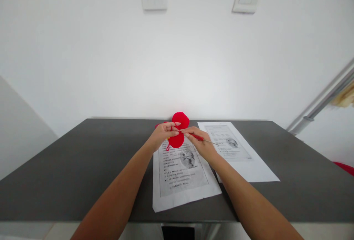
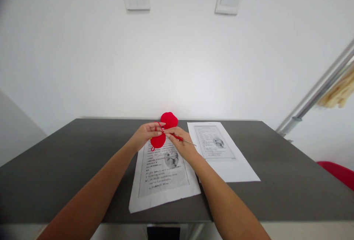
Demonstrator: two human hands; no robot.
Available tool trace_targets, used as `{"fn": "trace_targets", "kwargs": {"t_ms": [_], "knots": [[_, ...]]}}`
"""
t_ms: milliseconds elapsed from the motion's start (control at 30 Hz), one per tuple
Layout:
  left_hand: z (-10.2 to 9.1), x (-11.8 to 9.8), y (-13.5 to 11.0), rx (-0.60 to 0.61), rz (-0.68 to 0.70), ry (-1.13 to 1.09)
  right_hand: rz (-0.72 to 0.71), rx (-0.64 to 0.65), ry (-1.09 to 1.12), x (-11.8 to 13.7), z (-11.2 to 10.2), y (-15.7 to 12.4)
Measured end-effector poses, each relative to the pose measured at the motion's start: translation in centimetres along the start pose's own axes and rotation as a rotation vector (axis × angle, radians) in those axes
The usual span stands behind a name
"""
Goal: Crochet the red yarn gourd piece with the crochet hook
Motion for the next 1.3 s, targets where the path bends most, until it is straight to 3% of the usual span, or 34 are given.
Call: {"fn": "trace_targets", "kwargs": {"t_ms": [267, 500, 567, 767, 1033, 1300], "knots": [[0.8, 0.0, 0.0, -0.068, 0.014, 0.028, -0.098, 0.019, -0.09, 0.2, 0.4, -0.2], [1.4, 0.2, 0.1, -0.283, 0.025, 0.143, -0.161, 0.083, -0.276, -0.6, 1.4, -0.7], [1.8, 0.3, 0.1, -0.287, 0.025, 0.083, -0.192, 0.094, -0.324, -0.6, 1.8, -0.8], [2.6, 0.7, 0.0, -0.061, -0.037, -0.28, -0.255, 0.091, -0.331, 0.1, 2.0, -0.8], [2.2, 0.3, -0.6, 0.354, -0.076, -0.312, -0.002, 0.059, -0.076, 0.3, 1.5, -0.6], [0.9, 0.7, -0.6, 0.372, -0.091, -0.292, 0.116, -0.009, 0.065, -0.1, 1.0, -0.3]]}}
Point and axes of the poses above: each hand's wrist, its own y-axis towards the middle knuckle, its own z-axis out of the palm, x = y × z, the point moved 4 cm from there along y, towards the middle knuckle, and after that the axes turned 15 degrees about y, right-handed, at the moved point
